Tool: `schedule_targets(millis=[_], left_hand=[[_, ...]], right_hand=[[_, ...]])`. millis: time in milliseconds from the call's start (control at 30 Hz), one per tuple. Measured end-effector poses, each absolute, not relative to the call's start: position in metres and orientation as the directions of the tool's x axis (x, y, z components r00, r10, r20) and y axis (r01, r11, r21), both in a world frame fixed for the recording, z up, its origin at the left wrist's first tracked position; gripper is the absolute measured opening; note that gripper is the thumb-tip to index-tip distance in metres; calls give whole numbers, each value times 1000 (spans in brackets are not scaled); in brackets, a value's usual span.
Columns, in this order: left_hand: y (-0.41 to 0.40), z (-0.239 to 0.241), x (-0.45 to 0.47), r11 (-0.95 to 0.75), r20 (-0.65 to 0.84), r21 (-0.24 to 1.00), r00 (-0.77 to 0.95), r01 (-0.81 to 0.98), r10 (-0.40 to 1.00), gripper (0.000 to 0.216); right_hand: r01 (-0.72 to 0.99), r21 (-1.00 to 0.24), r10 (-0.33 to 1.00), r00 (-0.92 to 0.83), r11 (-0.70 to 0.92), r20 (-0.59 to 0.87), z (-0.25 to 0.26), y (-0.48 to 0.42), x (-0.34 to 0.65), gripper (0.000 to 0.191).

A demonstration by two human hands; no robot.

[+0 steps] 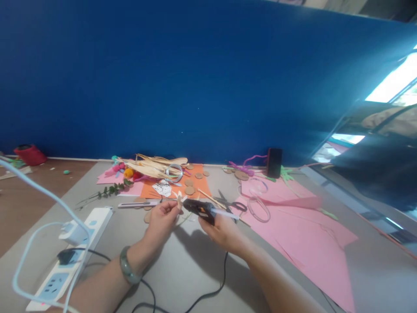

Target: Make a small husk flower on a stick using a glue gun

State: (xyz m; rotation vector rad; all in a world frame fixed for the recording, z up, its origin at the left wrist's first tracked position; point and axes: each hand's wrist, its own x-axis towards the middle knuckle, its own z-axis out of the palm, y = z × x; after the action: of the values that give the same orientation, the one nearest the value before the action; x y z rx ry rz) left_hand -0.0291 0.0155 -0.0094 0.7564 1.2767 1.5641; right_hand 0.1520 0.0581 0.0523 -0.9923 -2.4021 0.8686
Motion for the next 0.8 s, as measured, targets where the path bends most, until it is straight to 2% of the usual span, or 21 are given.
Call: schedule_targets(millis=[800], left_hand=[[16, -16, -30, -8, -107, 951, -353, -309, 929, 32]], right_hand=[[554, -670, 788, -611, 495, 76, 44, 54, 153, 17]])
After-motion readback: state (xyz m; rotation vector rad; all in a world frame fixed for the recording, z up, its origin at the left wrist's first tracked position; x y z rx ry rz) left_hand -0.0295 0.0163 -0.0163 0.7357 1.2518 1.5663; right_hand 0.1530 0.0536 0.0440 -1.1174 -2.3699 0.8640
